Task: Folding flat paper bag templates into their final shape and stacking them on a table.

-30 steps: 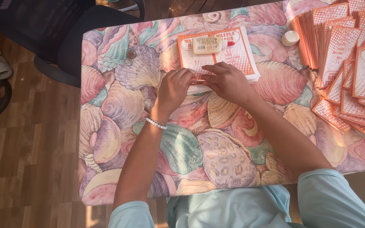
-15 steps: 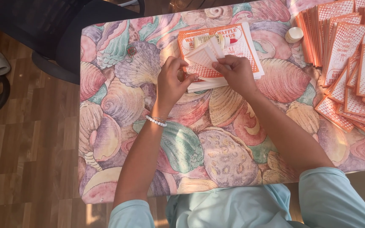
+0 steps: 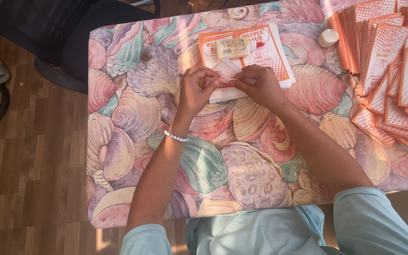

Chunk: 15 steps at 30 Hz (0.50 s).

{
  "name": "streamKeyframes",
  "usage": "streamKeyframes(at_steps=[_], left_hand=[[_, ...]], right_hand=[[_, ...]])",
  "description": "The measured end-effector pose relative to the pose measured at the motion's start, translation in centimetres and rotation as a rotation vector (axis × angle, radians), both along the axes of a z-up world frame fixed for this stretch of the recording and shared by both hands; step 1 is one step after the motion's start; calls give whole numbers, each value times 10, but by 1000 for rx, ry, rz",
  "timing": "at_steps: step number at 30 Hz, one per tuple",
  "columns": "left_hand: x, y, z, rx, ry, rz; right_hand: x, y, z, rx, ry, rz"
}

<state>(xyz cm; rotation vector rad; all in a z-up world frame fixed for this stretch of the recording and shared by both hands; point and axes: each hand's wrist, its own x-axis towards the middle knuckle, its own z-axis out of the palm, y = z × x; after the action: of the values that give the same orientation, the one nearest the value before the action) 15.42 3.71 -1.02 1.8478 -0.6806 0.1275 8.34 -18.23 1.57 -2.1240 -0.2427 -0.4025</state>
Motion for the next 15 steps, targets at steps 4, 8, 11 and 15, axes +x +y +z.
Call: streamKeyframes(at_steps=[4,8,11,15], left_hand=[[-1,-2,19,-66,-63,45],[12,4,27,-172,19,-85],[24,7,29,-152,48,-163],[28,6,28,-119,134,-242]], right_hand=[[6,-8,-12,-7,-22,-12],[12,-11,-22,38,89,-78],[14,-14,-28,82,141,-110],[13,-9,-16,134,177,-117]])
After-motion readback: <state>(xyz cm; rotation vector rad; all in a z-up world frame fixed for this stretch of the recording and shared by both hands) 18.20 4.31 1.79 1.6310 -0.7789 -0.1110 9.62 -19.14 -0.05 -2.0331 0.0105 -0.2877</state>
